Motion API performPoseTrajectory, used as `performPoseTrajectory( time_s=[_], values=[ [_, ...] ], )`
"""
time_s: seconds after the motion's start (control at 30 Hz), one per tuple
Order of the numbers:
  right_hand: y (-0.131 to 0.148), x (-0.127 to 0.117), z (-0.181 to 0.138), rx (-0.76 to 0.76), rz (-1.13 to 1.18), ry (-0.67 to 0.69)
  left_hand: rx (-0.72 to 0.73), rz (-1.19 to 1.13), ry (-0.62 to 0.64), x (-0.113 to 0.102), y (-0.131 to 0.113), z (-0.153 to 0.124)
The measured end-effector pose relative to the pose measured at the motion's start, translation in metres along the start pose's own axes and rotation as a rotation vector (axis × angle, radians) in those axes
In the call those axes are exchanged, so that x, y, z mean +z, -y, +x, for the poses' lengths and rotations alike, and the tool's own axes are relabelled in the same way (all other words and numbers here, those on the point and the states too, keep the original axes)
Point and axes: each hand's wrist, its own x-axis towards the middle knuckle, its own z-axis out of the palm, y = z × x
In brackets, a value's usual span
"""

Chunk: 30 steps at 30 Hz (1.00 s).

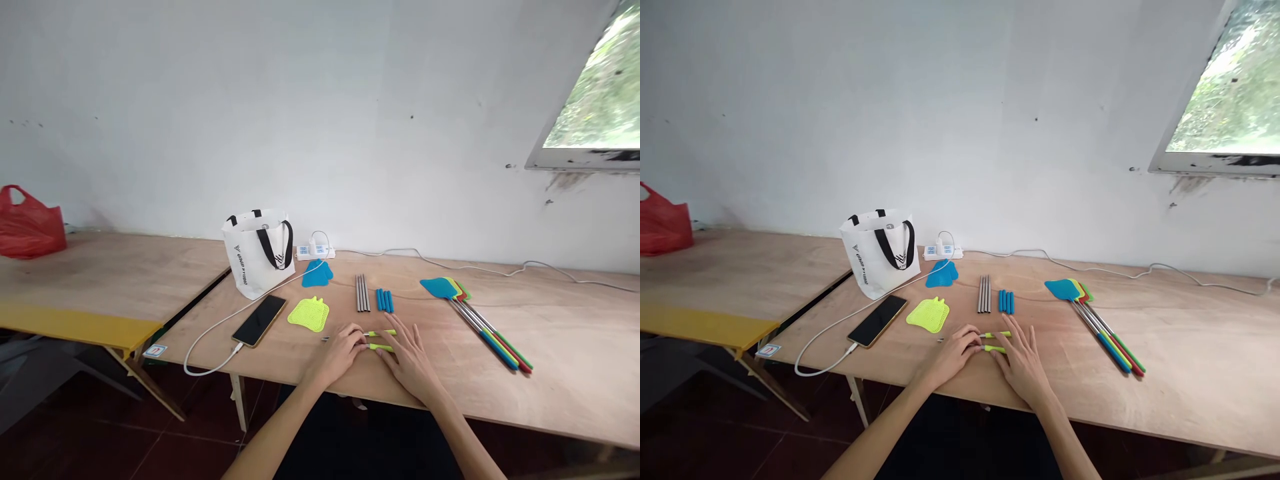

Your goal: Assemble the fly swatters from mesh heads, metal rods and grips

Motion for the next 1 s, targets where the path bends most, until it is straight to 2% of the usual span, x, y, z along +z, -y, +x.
performPoseTrajectory(
  time_s=[0.13,0.27,0.37,0.57,0.83,1.0],
  values=[
    [-0.012,0.006,-0.002,0.014,0.058,0.051,0.047,0.062,-0.012,-0.001,-0.004,-0.001],
    [-0.02,0.009,-0.002,0.063,0.065,0.013,0.017,0.143,-0.083,-0.001,-0.001,-0.001],
    [-0.02,0.01,-0.003,0.07,0.044,-0.017,-0.001,0.138,-0.093,0.0,0.004,-0.001],
    [-0.013,0.007,-0.002,0.028,0.07,0.008,-0.006,0.177,-0.099,0.001,0.004,-0.002],
    [-0.013,0.013,-0.004,0.021,0.009,0.02,0.05,0.269,0.0,-0.002,0.001,-0.005],
    [-0.009,0.007,-0.001,0.01,0.036,-0.009,-0.001,0.185,-0.106,-0.003,-0.004,-0.002]
  ],
)
